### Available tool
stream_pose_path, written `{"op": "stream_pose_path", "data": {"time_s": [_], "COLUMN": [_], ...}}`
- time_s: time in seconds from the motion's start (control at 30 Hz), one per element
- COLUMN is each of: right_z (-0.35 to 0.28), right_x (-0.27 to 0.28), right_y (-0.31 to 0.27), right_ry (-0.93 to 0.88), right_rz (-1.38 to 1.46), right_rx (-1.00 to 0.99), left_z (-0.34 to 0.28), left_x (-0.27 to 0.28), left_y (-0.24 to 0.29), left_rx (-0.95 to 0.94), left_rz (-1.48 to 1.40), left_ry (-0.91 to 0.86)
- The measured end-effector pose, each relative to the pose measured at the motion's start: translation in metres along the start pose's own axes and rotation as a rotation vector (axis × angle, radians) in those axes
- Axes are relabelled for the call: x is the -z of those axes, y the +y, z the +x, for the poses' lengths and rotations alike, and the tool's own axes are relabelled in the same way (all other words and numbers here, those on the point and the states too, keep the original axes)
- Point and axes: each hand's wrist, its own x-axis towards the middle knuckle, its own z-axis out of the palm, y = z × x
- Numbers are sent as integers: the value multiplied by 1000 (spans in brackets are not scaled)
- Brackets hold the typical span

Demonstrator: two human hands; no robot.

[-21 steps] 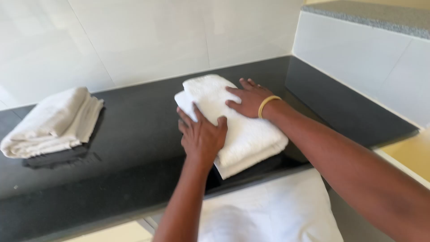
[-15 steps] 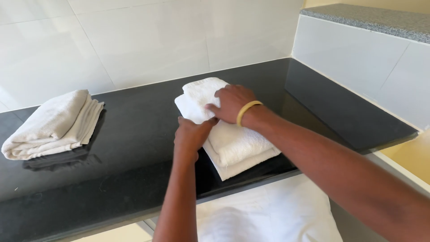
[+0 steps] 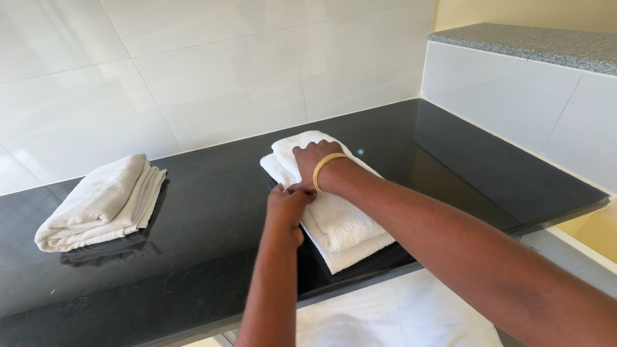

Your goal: The person folds a white towel on a black countertop. They unfold it, smooth it out, and fold it into a neat rectangular shape, placing it next to a stack of already folded towels.

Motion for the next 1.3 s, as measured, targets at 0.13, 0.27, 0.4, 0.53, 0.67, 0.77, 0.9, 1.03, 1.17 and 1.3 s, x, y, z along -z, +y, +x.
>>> {"op": "stream_pose_path", "data": {"time_s": [0.13, 0.27, 0.4, 0.53, 0.67, 0.77, 0.9, 1.03, 1.17, 1.3], "right_z": [11, 4, 1, 5, 18, 38, 27, 44, 82, 148], "right_x": [-2, 3, 8, 12, 28, 41, 63, 37, -19, -116], "right_y": [8, 5, 6, 10, 21, 38, 56, 76, 90, 126], "right_ry": [-37, -47, -30, -48, -100, -83, -132, -170, 47, 131], "right_rz": [39, 61, 95, 79, 117, 207, 661, 1206, 1728, 2024], "right_rx": [5, 11, -7, -12, 4, 30, -12, -48, -197, -214], "left_z": [-44, -24, 3, -1, -12, -35, -41, -22, 9, 33], "left_x": [-16, -9, -8, -16, -25, -34, -39, -40, -58, -70], "left_y": [22, 4, -8, -8, 10, 43, 66, 91, 94, 78], "left_rx": [39, 159, 261, 247, 119, 44, -131, -182, -338, -501], "left_rz": [-7, -171, -390, -446, -403, -341, -236, -34, 862, 1581], "left_ry": [79, 83, 9, -39, -101, -155, -301, -372, -392, -513]}}
